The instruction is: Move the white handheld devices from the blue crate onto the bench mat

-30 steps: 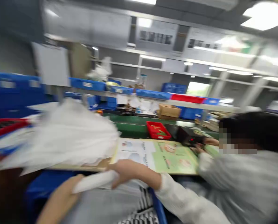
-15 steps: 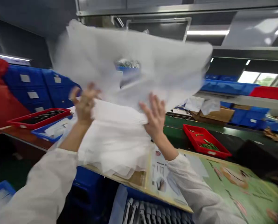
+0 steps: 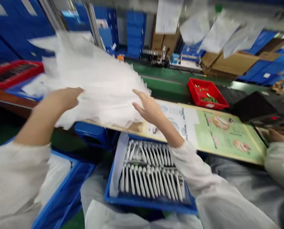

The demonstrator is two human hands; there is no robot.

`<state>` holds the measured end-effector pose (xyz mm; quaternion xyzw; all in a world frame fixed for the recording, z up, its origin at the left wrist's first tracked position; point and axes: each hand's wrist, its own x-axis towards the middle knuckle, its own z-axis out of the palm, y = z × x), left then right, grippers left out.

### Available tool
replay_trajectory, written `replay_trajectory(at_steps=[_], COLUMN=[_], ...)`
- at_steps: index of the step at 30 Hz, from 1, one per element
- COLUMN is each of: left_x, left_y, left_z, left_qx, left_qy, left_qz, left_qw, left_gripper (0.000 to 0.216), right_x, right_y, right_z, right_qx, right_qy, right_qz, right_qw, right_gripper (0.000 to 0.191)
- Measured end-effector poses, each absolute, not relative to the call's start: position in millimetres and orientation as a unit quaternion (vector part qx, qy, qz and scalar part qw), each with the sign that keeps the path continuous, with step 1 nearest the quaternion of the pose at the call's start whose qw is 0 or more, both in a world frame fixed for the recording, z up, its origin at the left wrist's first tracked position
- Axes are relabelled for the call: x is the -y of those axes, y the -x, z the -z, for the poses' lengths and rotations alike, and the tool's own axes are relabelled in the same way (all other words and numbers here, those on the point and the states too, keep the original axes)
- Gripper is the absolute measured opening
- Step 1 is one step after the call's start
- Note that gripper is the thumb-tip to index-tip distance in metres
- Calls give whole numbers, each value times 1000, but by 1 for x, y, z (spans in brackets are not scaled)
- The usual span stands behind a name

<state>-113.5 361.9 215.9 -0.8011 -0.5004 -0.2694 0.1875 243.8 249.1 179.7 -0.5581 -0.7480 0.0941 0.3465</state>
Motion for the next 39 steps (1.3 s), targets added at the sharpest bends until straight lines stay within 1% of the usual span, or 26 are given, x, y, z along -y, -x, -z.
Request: replay_trajectory(at_steps=[1,2,3,4,6,8,9,10,11,13,15,16,17,18,20,23,24,26,28,30,33,36,38,39], left_x=[-330,-293,-252,-209,-127,-68,-50,-40,-36,-46,-70,-83,-96,-107,-119,-116,-112,-104,-95,-80,-47,-52,-93,-123], left_y=[124,130,132,128,105,70,53,38,27,18,24,31,39,47,59,69,72,78,82,81,58,22,6,2], left_z=[-203,-186,-165,-139,-76,-10,18,40,56,69,65,60,54,50,43,35,30,15,-8,-33,-60,-84,-128,-164], left_qx=[476,475,472,454,445,465,454,456,468,524,604,640,666,681,680,663,665,670,658,615,527,439,420,420], left_qy=[832,836,838,846,844,818,821,825,828,820,778,752,729,711,704,725,725,714,703,705,727,745,751,756], left_qz=[256,266,273,275,224,160,124,101,95,108,115,104,86,69,44,42,57,110,169,209,214,180,230,277], left_qw=[124,71,17,-51,-201,-297,-323,-318,-294,-203,-126,-119,-134,-161,-201,-181,-169,-170,-212,-285,-385,-469,-454,-418], left_gripper=[50,46,42,39,36,37,38,38,40,48,58,61,61,59,45,22,20,22,30,40,48,43,45,48], right_x=[-193,-132,-72,-14,82,140,156,164,167,159,142,132,121,111,92,75,74,81,98,115,121,102,90,87], right_y=[-256,-265,-272,-277,-279,-272,-267,-261,-256,-243,-231,-224,-217,-211,-202,-201,-205,-215,-226,-232,-231,-226,-225,-226], right_z=[-167,-149,-126,-98,-34,25,47,62,72,75,69,65,61,59,57,58,60,64,66,64,53,38,28,26], right_qx=[723,692,653,606,487,394,377,379,396,445,484,500,517,533,558,560,548,509,456,404,345,358,377,376], right_qy=[556,570,593,630,745,805,815,814,807,784,761,749,737,723,702,702,711,726,726,714,693,655,640,646], right_qz=[-112,-140,-167,-190,-241,-292,-316,-339,-355,-367,-368,-367,-368,-370,-374,-378,-377,-383,-403,-414,-412,-436,-456,-457], right_qw=[393,421,441,447,387,333,307,281,258,228,227,231,235,236,234,227,231,261,321,394,480,503,490,483], right_gripper=[57,49,46,48,51,56,56,54,51,45,42,42,41,39,36,32,32,35,41,50,62,65,58,53])
